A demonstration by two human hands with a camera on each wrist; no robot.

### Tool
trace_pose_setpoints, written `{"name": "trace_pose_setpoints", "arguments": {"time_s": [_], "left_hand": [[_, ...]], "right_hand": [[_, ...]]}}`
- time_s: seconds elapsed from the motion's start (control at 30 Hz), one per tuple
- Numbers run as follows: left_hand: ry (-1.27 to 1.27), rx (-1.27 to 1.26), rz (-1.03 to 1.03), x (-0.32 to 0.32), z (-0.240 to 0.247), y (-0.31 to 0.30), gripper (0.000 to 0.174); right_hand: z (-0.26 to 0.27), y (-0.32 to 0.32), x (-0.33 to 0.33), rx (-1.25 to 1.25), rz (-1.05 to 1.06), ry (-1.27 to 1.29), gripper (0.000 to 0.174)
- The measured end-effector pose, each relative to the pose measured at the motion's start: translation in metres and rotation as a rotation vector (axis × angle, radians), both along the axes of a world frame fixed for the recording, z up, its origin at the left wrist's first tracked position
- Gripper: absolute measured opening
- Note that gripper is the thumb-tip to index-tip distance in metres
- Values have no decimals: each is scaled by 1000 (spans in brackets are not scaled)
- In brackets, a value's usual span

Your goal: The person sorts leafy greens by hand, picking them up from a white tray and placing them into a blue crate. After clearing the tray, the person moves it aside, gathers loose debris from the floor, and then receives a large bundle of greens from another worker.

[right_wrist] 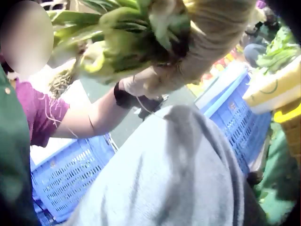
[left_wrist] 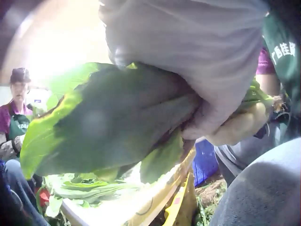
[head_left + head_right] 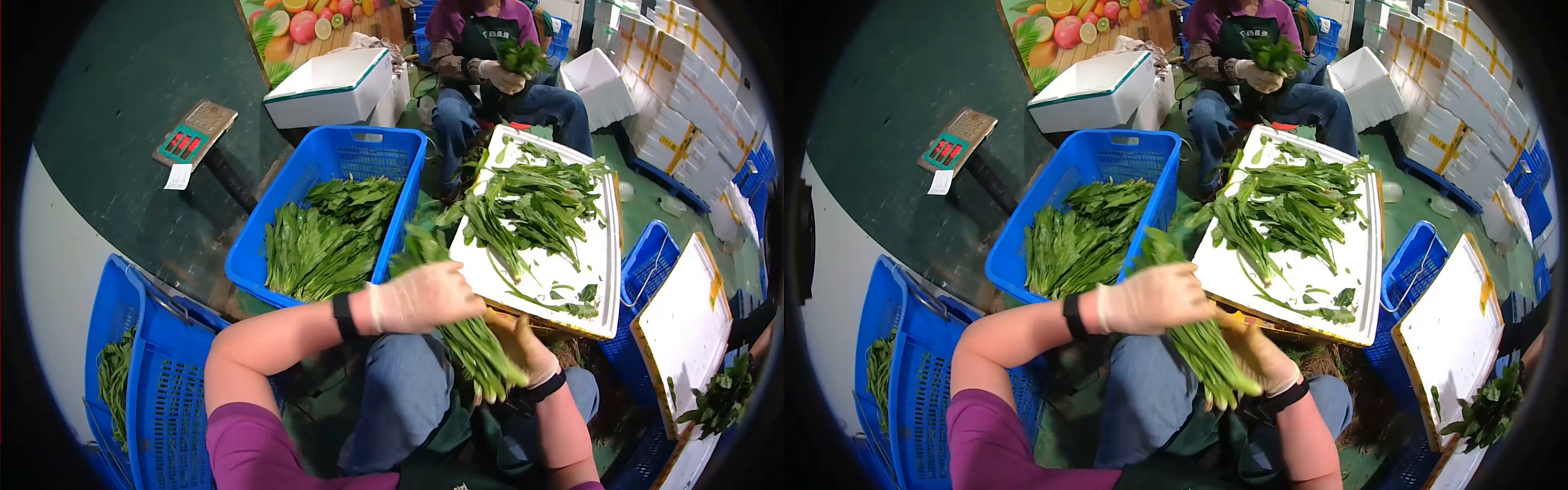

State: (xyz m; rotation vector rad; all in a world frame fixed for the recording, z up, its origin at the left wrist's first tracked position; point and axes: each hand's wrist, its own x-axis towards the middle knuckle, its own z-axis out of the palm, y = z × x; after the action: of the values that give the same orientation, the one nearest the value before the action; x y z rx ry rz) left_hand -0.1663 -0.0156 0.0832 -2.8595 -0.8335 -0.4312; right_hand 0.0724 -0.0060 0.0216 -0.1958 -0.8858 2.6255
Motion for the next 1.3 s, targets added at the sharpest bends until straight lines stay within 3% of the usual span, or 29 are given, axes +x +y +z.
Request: {"name": "trace_pose_setpoints", "arguments": {"time_s": [0.07, 0.1, 0.2, 0.33, 0.5, 0.6, 0.63, 0.67, 0.7, 0.73, 0.77, 0.8, 0.87, 0.97, 1.1, 1.13, 1.2, 1.23, 1.27, 1.3], "left_hand": [[-158, -18, 180, -33, 11, 3, 41], [-247, -42, 392, -48, 18, 2, 45], [-666, -252, 891, -90, 30, 17, 43], [-999, -394, 1100, -180, -5, 82, 45], [-810, -346, 1439, -232, -40, 177, 47], [-561, -363, 1672, -234, -67, 229, 66], [-496, -372, 1689, -228, -82, 239, 80], [-406, -403, 1713, -218, -100, 245, 87], [-336, -398, 1700, -217, -135, 254, 81], [-270, -390, 1682, -233, -201, 271, 76], [-270, -408, 1653, -315, -312, 301, 76], [-728, -1080, 1447, -373, -408, 322, 48], [-730, -1022, 1429, -344, -376, 320, 47], [-812, -868, 1277, -410, -343, 249, 45], [-1034, -629, 1017, -436, -279, 226, 43], [-1106, -544, 982, -340, -218, 257, 43], [-1049, -201, 886, -314, -187, 255, 39], [-903, -133, 909, -237, -124, 222, 36], [-964, -277, 847, -222, -111, 221, 33], [-967, -267, 808, -152, -60, 187, 33]], "right_hand": [[-2, 11, 8, -158, -262, -28, 74], [-8, 21, 8, -122, -401, -41, 74], [-18, 37, 26, -123, -618, -135, 61], [-21, 38, 33, -100, -648, -238, 56], [-17, 39, 35, -116, -628, -285, 50], [-18, 43, 40, -117, -642, -311, 49], [-18, 45, 42, -100, -646, -329, 49], [-19, 46, 45, -85, -654, -350, 49], [-22, 47, 48, -94, -681, -367, 49], [-24, 48, 50, -78, -676, -401, 48], [-25, 49, 51, -60, -670, -434, 48], [-25, 50, 52, -67, -698, -447, 48], [-23, 47, 52, -3, -664, -494, 47], [-31, 45, 53, 36, -612, -535, 42], [-39, 40, 57, 196, -569, -489, 37], [-42, 37, 59, 198, -576, -457, 37], [-52, 34, 57, 178, -584, -420, 38], [-50, 33, 60, 176, -589, -411, 38], [-46, 30, 62, 171, -591, -404, 38], [-44, 30, 60, 166, -604, -382, 39]]}}
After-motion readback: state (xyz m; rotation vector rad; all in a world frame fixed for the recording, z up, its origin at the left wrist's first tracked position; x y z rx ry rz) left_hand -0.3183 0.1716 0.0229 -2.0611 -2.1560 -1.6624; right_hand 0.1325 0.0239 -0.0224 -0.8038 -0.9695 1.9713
